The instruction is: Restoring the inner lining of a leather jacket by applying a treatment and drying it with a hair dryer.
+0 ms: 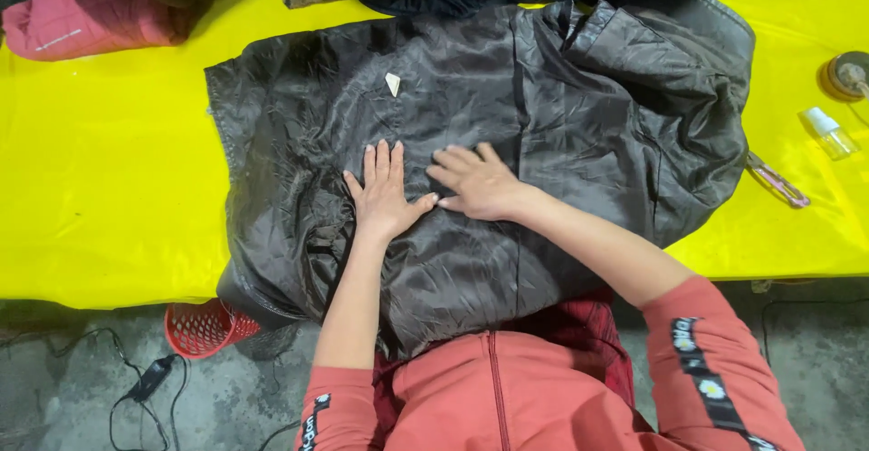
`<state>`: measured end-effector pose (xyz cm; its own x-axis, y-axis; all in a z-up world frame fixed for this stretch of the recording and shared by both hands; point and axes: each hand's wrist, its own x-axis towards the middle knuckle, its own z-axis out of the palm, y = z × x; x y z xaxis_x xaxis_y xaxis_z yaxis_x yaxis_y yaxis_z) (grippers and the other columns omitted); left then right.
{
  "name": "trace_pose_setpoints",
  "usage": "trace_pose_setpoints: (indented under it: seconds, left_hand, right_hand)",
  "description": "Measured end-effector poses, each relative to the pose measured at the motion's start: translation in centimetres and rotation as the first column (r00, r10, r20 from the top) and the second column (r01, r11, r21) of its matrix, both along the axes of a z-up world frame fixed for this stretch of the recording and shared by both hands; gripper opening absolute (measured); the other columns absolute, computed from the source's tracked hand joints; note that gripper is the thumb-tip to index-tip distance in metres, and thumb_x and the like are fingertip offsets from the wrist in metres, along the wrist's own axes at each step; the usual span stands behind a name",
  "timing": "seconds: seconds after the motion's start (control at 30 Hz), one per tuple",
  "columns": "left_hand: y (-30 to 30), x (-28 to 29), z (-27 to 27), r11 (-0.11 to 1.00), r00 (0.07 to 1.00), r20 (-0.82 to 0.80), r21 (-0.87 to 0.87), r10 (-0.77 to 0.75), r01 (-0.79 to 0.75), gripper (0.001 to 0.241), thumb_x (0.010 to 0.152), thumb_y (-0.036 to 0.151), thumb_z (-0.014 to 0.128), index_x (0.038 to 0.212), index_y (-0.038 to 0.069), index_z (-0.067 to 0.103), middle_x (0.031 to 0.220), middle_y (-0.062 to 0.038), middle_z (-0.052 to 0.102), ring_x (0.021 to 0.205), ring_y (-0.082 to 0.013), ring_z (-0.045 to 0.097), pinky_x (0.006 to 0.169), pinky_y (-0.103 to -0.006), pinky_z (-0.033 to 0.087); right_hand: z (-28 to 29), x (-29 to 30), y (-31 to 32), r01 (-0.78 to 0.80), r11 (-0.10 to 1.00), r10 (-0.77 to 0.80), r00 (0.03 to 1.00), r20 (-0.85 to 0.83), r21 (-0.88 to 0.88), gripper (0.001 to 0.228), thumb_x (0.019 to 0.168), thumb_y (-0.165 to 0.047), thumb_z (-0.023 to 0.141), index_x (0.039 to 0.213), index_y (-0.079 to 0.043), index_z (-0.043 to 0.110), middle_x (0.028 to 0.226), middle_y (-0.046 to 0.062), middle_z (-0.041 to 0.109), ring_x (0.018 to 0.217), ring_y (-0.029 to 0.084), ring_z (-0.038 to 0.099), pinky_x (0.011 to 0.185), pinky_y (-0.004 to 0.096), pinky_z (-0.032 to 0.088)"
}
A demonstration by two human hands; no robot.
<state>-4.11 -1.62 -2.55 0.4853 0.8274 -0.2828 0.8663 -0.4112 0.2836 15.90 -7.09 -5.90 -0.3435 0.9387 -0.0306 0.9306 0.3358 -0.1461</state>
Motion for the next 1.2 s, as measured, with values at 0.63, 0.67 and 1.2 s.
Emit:
trace_pose_setpoints:
  seconds: [0.63, 0.67, 1.2]
  left_hand:
    - [-0.7, 0.5, 2.3, 0.999, 0.999, -0.029, -0.038, 0.018, -0.019, 0.113, 0.085, 0.073, 0.062, 0.166, 0.016, 0.007, 0.173, -0.011, -0.002, 0.159, -0.028, -0.007, 0.118, -0.0704, -0.006]
    - [-0.7, 0.4, 2.2, 0.999, 0.999, -0.026, -0.04, 0.021, -0.022, 0.112, 0.086, 0.073, 0.061, 0.166, 0.016, 0.007, 0.173, -0.011, -0.001, 0.159, -0.0278, -0.007, 0.118, -0.0701, -0.006]
    - [-4.3, 3.5, 3.8, 0.915, 0.955, 0.052, 0.307, -0.291, 0.263, 0.075, 0.096, 0.045, 0.065, 0.157, 0.011, 0.039, 0.164, -0.023, 0.027, 0.153, -0.0432, 0.016, 0.112, -0.077, 0.011]
  right_hand:
    - [-0.5, 3.1, -7.6, -0.088, 0.983, 0.092, 0.996, -0.019, 0.161, 0.057, 0.096, -0.057, 0.058, 0.133, -0.014, 0.066, 0.146, 0.011, 0.061, 0.139, 0.027, 0.051, 0.113, 0.055, 0.025]
    - [-0.4, 3.9, -8.1, -0.105, 0.977, 0.112, 0.993, -0.029, 0.185, 0.054, 0.097, -0.054, 0.058, 0.133, -0.015, 0.066, 0.144, 0.01, 0.061, 0.138, 0.026, 0.051, 0.112, 0.053, 0.026]
    - [-0.5, 7.8, -12.4, 0.018, 0.831, 0.122, 0.969, -0.214, 0.556, 0.04, 0.099, -0.048, 0.063, 0.117, -0.013, 0.072, 0.132, 0.011, 0.067, 0.13, 0.03, 0.06, 0.11, 0.051, 0.034]
